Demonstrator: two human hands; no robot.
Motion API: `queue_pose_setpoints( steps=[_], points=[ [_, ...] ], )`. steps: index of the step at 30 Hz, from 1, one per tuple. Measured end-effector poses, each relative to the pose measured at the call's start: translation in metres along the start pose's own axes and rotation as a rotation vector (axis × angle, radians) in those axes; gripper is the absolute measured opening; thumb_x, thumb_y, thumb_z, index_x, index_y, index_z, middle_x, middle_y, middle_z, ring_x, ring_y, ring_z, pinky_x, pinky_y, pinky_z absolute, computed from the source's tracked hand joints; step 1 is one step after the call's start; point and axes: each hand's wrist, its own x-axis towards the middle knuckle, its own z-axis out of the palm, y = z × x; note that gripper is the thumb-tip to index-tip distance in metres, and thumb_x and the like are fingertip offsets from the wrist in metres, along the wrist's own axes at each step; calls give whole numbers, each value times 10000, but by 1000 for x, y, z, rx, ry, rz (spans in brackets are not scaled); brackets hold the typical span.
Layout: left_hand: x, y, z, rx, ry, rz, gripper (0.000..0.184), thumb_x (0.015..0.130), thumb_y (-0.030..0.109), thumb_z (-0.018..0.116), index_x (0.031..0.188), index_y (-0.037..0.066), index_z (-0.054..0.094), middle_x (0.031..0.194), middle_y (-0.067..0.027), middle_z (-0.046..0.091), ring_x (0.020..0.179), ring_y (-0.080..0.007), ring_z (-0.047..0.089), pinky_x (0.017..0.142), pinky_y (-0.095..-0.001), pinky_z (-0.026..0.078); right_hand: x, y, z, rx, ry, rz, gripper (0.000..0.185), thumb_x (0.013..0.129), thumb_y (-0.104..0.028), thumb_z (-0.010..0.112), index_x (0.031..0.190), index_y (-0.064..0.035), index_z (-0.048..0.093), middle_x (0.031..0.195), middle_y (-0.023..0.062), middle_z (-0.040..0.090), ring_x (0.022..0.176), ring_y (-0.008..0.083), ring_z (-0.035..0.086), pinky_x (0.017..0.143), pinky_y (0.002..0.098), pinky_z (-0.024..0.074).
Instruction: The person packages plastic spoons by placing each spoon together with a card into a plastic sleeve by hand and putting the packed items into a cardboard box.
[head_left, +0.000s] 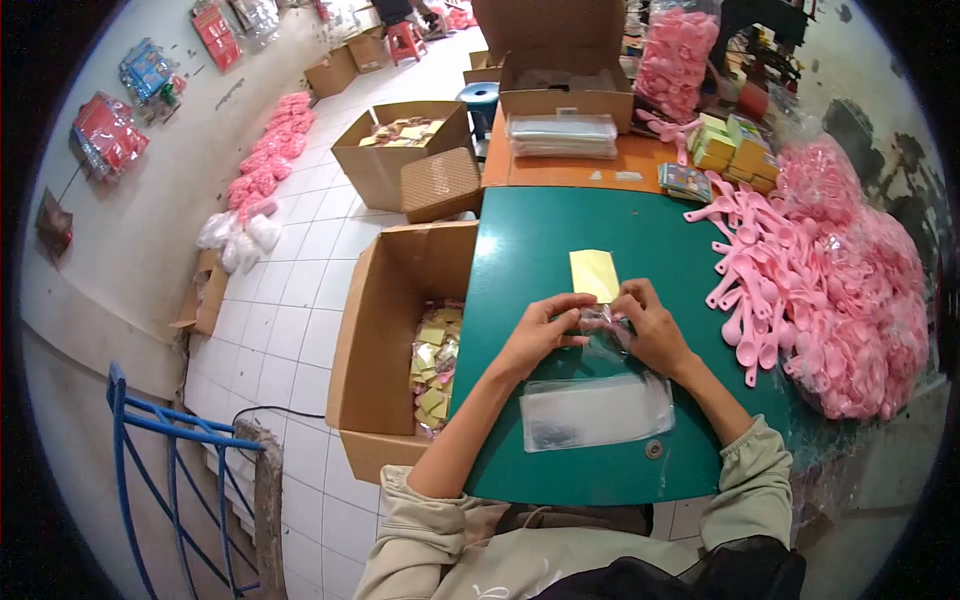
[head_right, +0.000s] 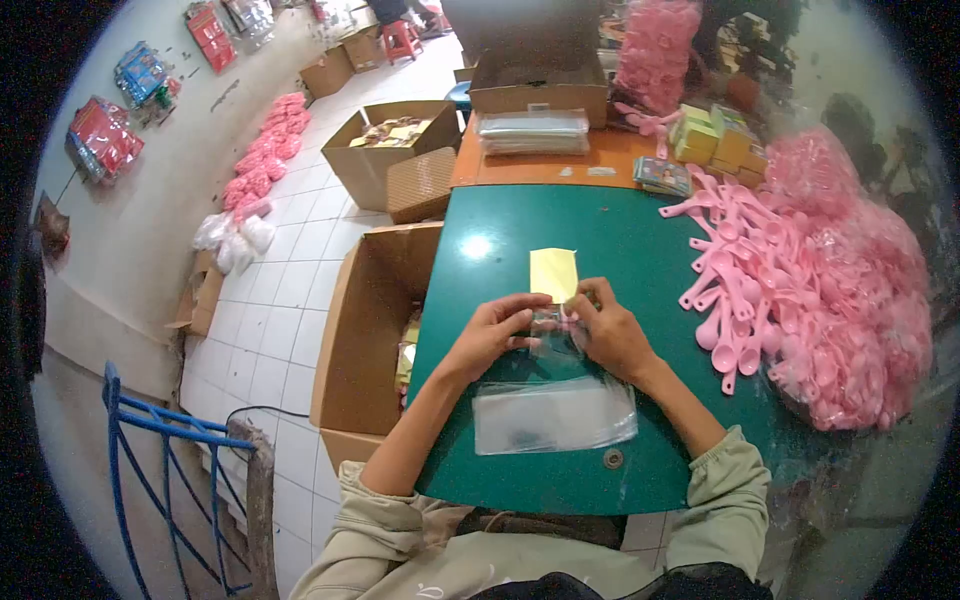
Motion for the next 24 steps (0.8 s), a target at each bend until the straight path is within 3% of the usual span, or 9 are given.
queue_pose_setpoints(
  steps=[3,4,10,16,24],
  points=[
    [-1,4,4,287,34,104,327,871,-32,454,1190,35,460,1131,-72,510,940,-155,606,698,-236,550,-7,1,1,163,120,35,203,721,34,645,858,-23,507,971,117,460,791,222,572,637,311,486],
    [1,1,5,456,42,164,369,820,-104,447,1158,43,423,1077,-76,496,901,-159,623,626,-227,564,-8,0,-1,169,106,83,233,699,47,665,867,-24,521,964,110,456,769,197,553,630,296,480],
    [-1,-6,8,867,69,380,185,803,-36,581,978,3,531,964,-88,505,807,-152,623,573,-239,563,-7,4,-6,328,114,180,201,693,34,683,837,-11,550,969,89,461,797,160,549,662,267,496],
    [1,0,7,747,120,304,151,793,55,648,898,-12,562,877,-70,527,778,-152,612,562,-262,574,-6,10,-12,766,-7,434,121,746,-15,677,802,2,572,998,62,471,858,109,531,718,238,512],
    [7,-3,6,592,178,177,151,824,99,642,883,-20,571,854,-52,569,817,-119,606,584,-238,566,-6,14,1,828,111,580,98,844,-76,605,846,15,571,855,55,564,746,91,578,656,214,499]
  ],
)
